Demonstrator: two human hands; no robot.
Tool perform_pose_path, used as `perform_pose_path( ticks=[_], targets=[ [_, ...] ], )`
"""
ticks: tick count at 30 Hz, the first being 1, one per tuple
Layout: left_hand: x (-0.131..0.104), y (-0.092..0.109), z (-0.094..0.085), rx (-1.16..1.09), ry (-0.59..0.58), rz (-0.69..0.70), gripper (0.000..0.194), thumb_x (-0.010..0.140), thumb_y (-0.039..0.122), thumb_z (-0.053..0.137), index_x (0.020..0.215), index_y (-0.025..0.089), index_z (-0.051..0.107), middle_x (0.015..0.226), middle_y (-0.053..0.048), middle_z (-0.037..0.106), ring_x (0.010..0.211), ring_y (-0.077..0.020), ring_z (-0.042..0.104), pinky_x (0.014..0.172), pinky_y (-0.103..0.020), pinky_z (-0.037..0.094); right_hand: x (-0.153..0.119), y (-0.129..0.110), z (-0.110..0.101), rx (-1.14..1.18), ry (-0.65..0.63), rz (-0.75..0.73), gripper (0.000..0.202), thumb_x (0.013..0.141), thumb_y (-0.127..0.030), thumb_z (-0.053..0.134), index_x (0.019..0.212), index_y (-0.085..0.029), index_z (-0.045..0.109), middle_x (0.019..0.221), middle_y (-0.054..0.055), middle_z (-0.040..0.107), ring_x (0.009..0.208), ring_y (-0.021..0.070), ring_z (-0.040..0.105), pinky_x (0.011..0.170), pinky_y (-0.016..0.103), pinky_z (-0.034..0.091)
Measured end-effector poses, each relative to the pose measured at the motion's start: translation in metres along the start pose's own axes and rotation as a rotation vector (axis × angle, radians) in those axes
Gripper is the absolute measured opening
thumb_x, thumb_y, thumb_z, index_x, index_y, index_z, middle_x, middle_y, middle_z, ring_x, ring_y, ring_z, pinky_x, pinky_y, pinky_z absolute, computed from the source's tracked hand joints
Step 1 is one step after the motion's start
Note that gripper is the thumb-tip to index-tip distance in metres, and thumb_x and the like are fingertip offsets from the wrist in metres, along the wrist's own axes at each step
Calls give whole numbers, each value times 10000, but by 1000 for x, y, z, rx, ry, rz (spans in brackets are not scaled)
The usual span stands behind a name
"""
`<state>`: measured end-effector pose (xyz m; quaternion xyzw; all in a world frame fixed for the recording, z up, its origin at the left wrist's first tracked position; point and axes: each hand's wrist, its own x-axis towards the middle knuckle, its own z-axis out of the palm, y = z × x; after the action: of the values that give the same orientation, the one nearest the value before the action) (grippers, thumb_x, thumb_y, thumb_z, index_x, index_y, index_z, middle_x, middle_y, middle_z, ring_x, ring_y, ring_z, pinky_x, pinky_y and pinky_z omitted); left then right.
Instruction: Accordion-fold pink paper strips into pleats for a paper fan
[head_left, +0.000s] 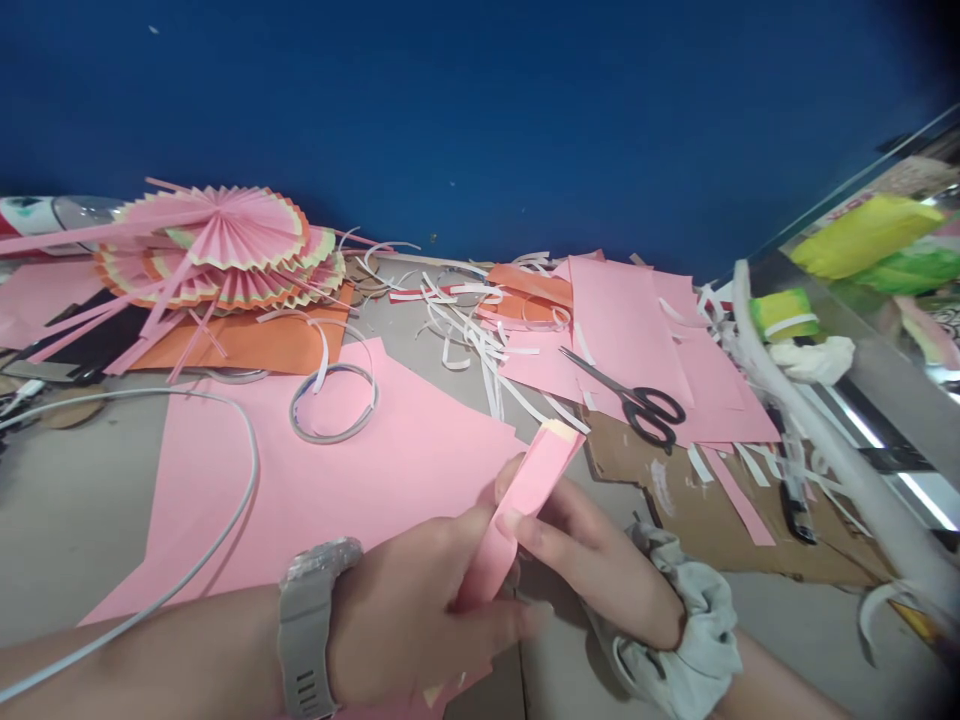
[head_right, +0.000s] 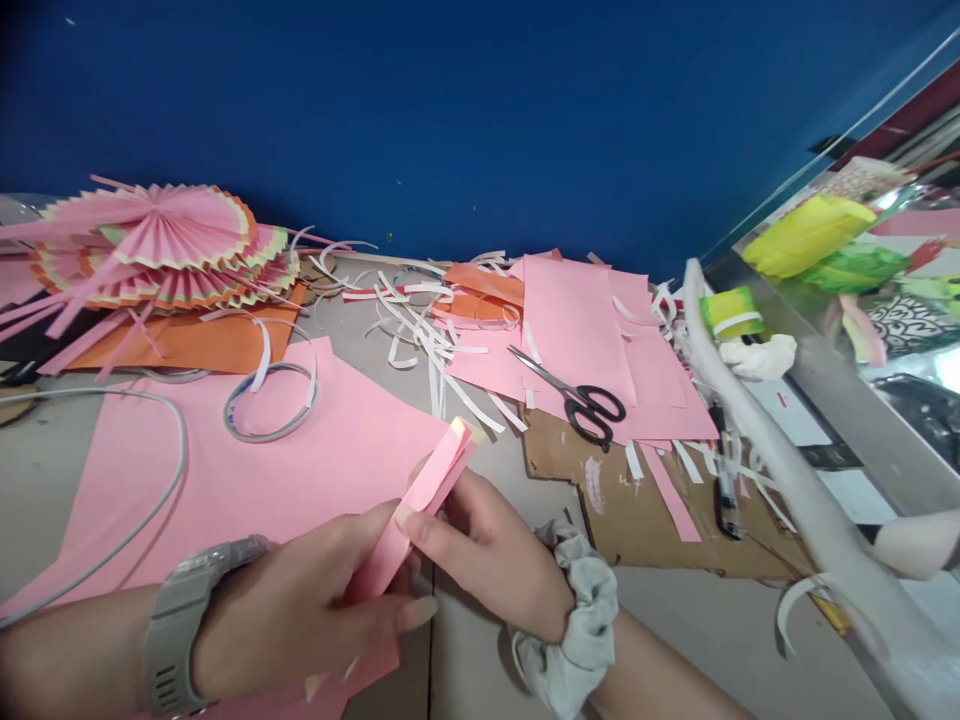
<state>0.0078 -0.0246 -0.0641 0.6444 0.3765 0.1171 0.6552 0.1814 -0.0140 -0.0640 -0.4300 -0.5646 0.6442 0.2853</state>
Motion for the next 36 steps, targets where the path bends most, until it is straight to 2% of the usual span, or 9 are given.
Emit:
perform_pose_path(
  ticks=[2,6,9,15,20,26,36],
  targets=[
    [0,-2,1,29,50,-25,97,854,289,480,849,192,476,458,76,478,362,-60,459,326,-131,298,0,-1,1,21,-5,-13,156,870,-329,481,847,-175,482,781,-19,471,725,109,464,654,229,392],
    [0,2,3,-73,-51,-112,290,896,459,317,821,200,424,464,61,461,327,-69,425,281,-137,310,0,-2,2,19,30,-50,141,874,-307,470,836,-173,486,770,-23,477,693,99,449,632,219,384],
    [-2,5,5,-150,-61,-129,360,879,528,289,760,202,383,482,55,430,354,-73,412,286,-146,317,0,-4,3,-12,43,-63,136,882,-286,453,825,-170,494,765,-18,479,699,104,451,639,222,389],
    [-3,-1,14,-252,8,-99,337,897,459,322,719,183,400,492,51,418,408,-67,416,411,-176,383,1,-4,5,-55,17,-114,145,893,-267,430,815,-173,509,756,-10,477,686,110,463,626,227,399],
    [-2,-2,15,-297,0,-44,337,915,414,302,698,183,415,492,45,419,445,-80,433,500,-209,425,1,2,6,-126,85,-114,125,890,-252,428,804,-186,491,741,-10,488,680,118,467,603,225,400],
    [-2,2,12,-311,-29,-14,336,913,409,308,690,182,418,538,27,440,493,-91,449,517,-212,431,-1,2,6,-108,59,-114,119,877,-271,457,790,-193,482,723,-18,473,642,110,450,578,215,394],
    [-3,-4,13,-363,-63,-7,276,919,343,294,723,186,410,557,32,433,492,-90,409,533,-228,434,-1,4,6,-134,58,-120,142,867,-294,469,773,-190,489,724,-14,470,651,122,451,612,232,402]
  ],
)
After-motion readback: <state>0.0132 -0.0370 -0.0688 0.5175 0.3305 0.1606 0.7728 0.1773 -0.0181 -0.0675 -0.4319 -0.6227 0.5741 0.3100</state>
